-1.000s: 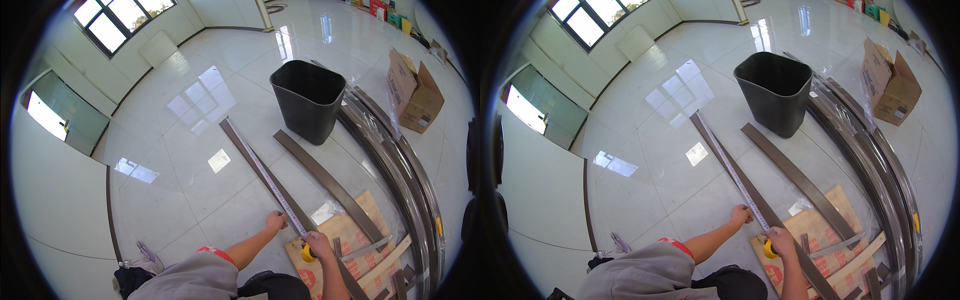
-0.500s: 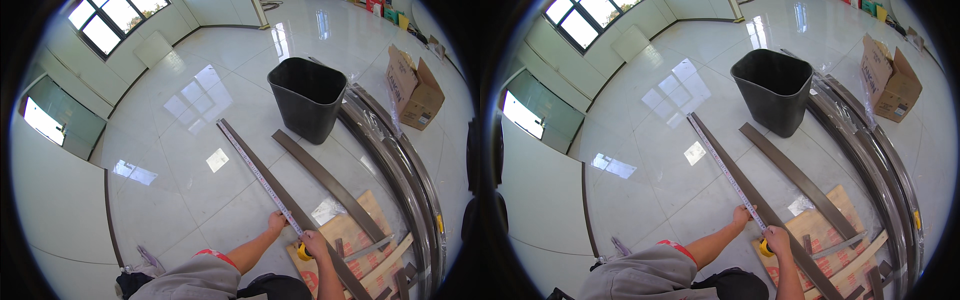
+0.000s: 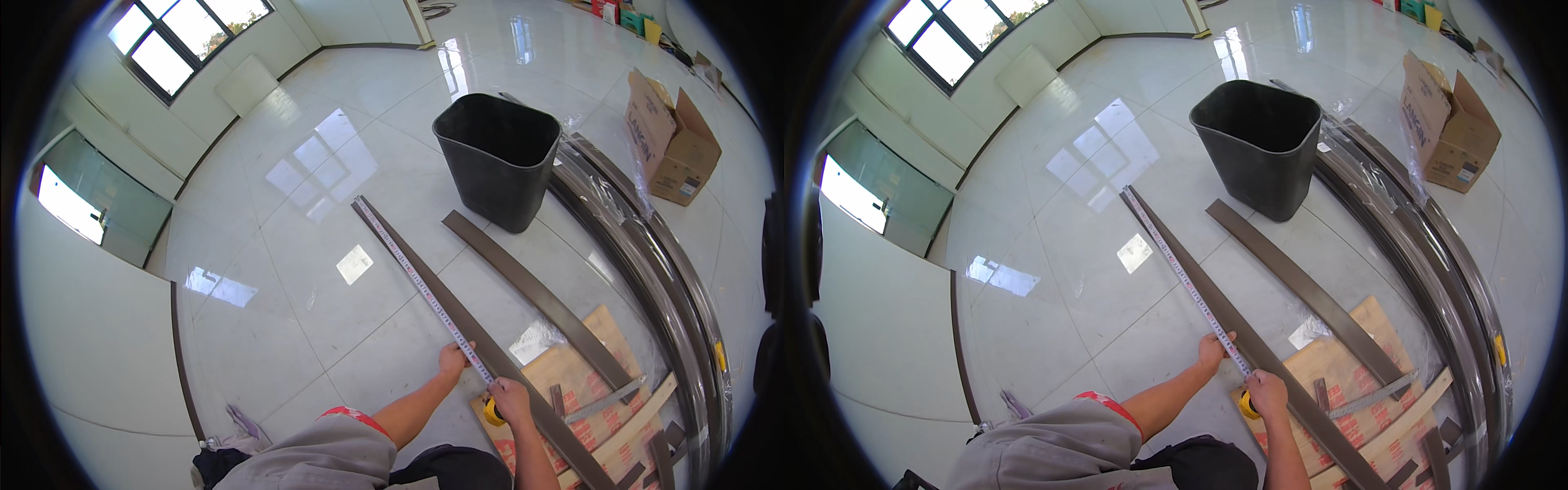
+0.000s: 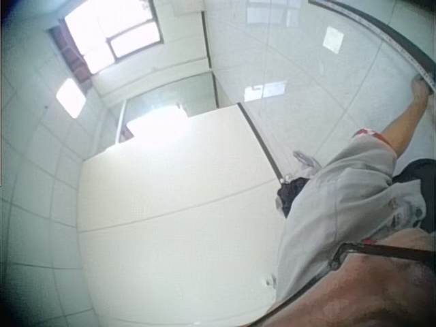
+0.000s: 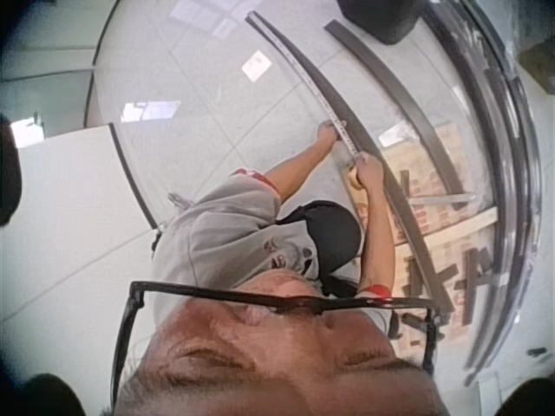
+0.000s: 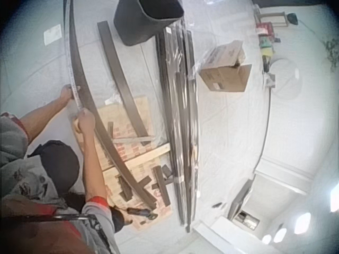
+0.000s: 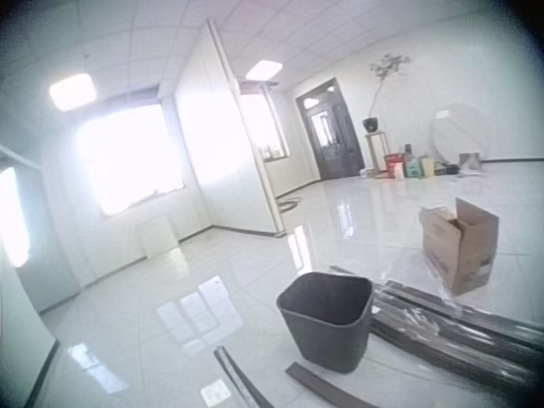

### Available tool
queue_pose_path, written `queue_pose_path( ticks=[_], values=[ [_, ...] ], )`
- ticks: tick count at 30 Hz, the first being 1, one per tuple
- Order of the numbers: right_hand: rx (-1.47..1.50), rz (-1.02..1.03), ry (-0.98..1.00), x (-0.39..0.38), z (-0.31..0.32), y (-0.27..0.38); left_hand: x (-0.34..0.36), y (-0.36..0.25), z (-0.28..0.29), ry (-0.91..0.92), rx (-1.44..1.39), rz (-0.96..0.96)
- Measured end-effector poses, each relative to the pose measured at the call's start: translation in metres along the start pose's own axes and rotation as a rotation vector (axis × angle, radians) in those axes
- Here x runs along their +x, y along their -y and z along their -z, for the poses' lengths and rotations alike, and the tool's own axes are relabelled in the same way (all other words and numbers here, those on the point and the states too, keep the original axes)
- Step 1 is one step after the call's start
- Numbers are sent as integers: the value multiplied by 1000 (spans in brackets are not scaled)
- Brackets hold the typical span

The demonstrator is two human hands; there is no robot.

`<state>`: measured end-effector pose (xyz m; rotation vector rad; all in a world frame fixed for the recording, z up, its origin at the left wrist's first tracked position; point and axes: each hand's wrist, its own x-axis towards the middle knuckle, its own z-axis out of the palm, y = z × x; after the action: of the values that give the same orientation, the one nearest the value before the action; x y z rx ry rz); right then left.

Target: The person measures wall corners and trim pieces, marks them, cuts them with an angle grinder, and fits them into place along the base of the wall.

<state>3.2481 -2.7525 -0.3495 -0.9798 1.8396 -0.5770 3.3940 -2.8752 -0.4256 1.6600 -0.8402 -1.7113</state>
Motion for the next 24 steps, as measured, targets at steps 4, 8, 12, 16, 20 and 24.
queue_pose_path(
  ticks=[4, 8, 12, 16, 20, 24],
  values=[
    [-41, 37, -104, -8, 21, 3, 12, -12, -19, 2, 179, -62],
    [-72, 303, -31, -20, 32, -17, 68, 52, 62, 63, 329, -383],
    [-25, -53, 115, -118, 131, -130, 18, 13, 1, 43, -9, -10],
    [-225, -394, -57, -236, 194, -213, 12, 5, 3, 119, 35, -41],
    [-369, -500, -243, -270, 188, -251, 6, 2, 4, 99, 97, -40],
    [-476, -457, -262, -260, 178, -264, 4, 0, 4, 86, 148, -48]
  ],
)
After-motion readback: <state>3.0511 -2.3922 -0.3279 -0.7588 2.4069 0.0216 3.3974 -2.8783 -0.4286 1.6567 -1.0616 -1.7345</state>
